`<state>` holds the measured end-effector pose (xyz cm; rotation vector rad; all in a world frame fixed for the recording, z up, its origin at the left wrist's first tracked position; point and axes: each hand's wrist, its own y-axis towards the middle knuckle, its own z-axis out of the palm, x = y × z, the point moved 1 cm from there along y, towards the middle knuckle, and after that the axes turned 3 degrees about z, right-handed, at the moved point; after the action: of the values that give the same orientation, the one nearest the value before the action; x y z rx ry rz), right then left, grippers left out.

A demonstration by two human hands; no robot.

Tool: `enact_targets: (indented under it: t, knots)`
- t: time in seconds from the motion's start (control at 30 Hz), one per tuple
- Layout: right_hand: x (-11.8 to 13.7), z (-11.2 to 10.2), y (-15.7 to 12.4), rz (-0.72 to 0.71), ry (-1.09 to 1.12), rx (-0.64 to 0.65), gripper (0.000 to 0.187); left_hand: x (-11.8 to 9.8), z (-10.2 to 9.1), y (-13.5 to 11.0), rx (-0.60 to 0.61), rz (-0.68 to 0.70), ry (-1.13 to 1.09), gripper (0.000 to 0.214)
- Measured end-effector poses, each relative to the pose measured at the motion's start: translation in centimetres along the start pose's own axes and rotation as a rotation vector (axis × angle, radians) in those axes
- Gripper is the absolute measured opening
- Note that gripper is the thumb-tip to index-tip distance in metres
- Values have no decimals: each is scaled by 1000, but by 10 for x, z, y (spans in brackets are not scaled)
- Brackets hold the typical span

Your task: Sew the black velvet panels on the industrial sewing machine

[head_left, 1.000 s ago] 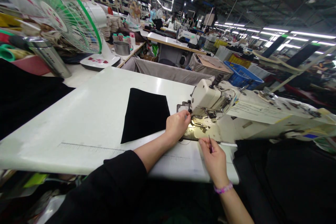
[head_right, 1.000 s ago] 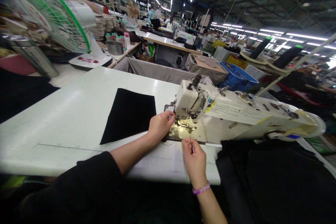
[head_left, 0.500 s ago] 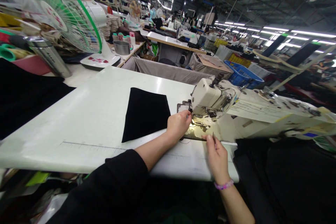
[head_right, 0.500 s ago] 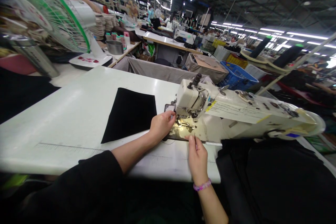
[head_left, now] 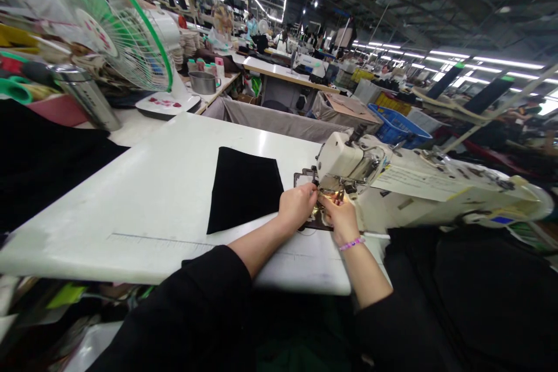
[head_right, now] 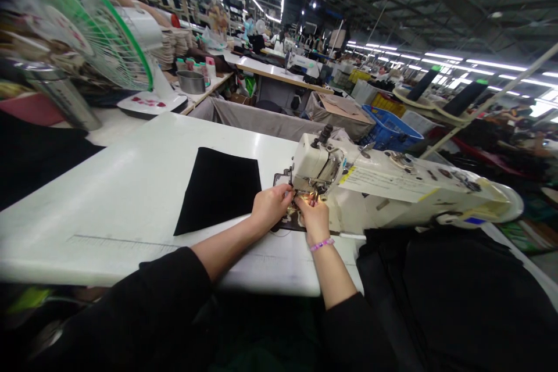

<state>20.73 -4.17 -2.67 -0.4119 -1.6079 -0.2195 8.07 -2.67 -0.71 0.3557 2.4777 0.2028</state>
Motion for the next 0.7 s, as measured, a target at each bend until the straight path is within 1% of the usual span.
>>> enact_targets:
  t: [0.2, 0.3, 0.4, 0.47, 0.5, 0.53, 0.57, 0.6, 0.63, 0.67, 0.7]
  knots:
    - [-5, 1, 14, -94, -150, -84, 30, 1, 1, -1, -22, 35, 4, 25]
    - [0, -6, 6, -121, -200, -72, 29, 1, -5, -4, -37, 74, 11, 23]
    - [7, -22, -21, -142, -231, -38, 26, -2, -17, -16, -84, 165, 19, 24]
    - [11, -38, -47, -153, -253, -1, 23, -9, -23, -35, -118, 312, -75, 25]
    - [12, -46, -62, -155, -269, 27, 22, -15, -25, -46, -101, 407, -160, 27]
    - [13, -55, -76, -158, -291, 56, 24, -21, -25, -59, -51, 489, -259, 29]
    - [14, -64, -90, -163, -321, 94, 26, -27, -24, -73, 26, 538, -355, 30]
    - [15, -73, -103, -168, -347, 112, 28, -34, -23, -86, 110, 551, -438, 30]
    - [17, -81, -114, -177, -374, 122, 29, -39, -21, -97, 176, 529, -501, 28]
    - [19, -88, -124, -187, -398, 121, 30, -44, -19, -107, 210, 484, -548, 25]
    - [23, -95, -131, -196, -416, 114, 29, -48, -18, -114, 211, 434, -581, 21]
